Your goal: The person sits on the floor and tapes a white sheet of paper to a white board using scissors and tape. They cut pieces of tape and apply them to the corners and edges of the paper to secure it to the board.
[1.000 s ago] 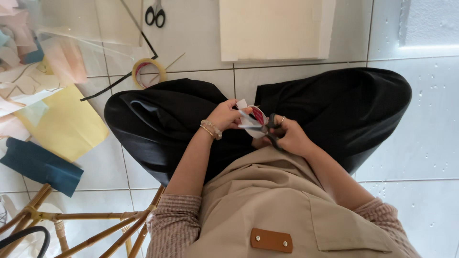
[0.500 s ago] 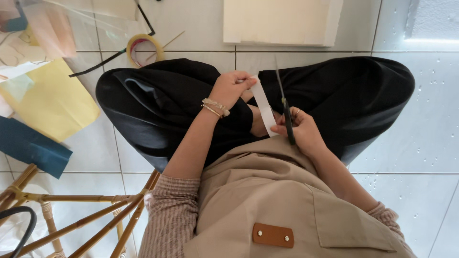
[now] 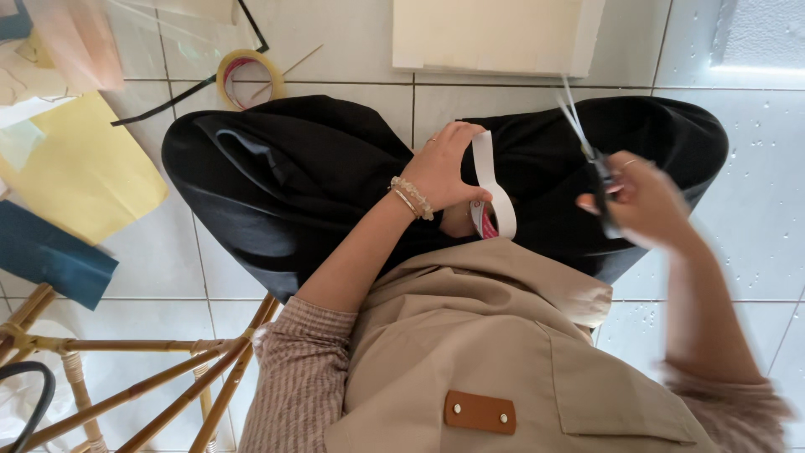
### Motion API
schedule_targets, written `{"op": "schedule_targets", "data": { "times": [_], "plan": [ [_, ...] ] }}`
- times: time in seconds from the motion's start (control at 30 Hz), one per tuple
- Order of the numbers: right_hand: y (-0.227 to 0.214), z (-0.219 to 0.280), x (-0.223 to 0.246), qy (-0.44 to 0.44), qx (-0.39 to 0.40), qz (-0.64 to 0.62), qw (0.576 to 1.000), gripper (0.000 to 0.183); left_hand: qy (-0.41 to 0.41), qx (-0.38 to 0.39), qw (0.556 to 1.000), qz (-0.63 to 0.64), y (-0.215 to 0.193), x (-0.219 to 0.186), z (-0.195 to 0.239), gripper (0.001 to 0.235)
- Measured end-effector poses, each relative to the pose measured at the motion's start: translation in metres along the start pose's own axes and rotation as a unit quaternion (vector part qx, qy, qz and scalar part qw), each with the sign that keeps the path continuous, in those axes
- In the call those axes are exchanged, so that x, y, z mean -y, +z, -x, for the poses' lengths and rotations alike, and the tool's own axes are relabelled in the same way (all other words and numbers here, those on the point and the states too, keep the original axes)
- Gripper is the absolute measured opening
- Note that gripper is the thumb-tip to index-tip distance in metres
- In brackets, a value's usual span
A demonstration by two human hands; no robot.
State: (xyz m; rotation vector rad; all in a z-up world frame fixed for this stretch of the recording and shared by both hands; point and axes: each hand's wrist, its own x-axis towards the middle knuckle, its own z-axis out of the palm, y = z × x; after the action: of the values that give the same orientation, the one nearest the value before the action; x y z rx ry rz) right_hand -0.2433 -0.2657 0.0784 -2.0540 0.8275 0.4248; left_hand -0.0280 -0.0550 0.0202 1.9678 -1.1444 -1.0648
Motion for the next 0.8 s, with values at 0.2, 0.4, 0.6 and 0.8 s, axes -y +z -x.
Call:
{"op": "schedule_targets", "data": {
  "times": [0.2, 0.4, 0.6, 0.8],
  "plan": [
    [-0.067, -0.022, 0.037, 0.117, 0.161, 0.298, 0.933, 0.044, 0.022, -0.033, 0.998, -0.052, 0.005, -0.013, -0.004, 0.086],
    [-0.068, -0.051, 0.073, 0.085, 0.215, 0.369, 0.900, 0.051, 0.026, -0.056, 0.994, -0.093, 0.007, -0.022, -0.007, 0.079],
    [-0.059, -0.067, 0.074, 0.076, 0.219, 0.386, 0.893, 0.028, 0.019, -0.055, 0.992, -0.110, 0.005, -0.027, -0.006, 0.075],
    [-0.057, -0.066, 0.076, 0.063, 0.217, 0.395, 0.891, 0.029, 0.020, -0.053, 0.992, -0.109, 0.007, -0.028, -0.007, 0.071]
  ]
}}
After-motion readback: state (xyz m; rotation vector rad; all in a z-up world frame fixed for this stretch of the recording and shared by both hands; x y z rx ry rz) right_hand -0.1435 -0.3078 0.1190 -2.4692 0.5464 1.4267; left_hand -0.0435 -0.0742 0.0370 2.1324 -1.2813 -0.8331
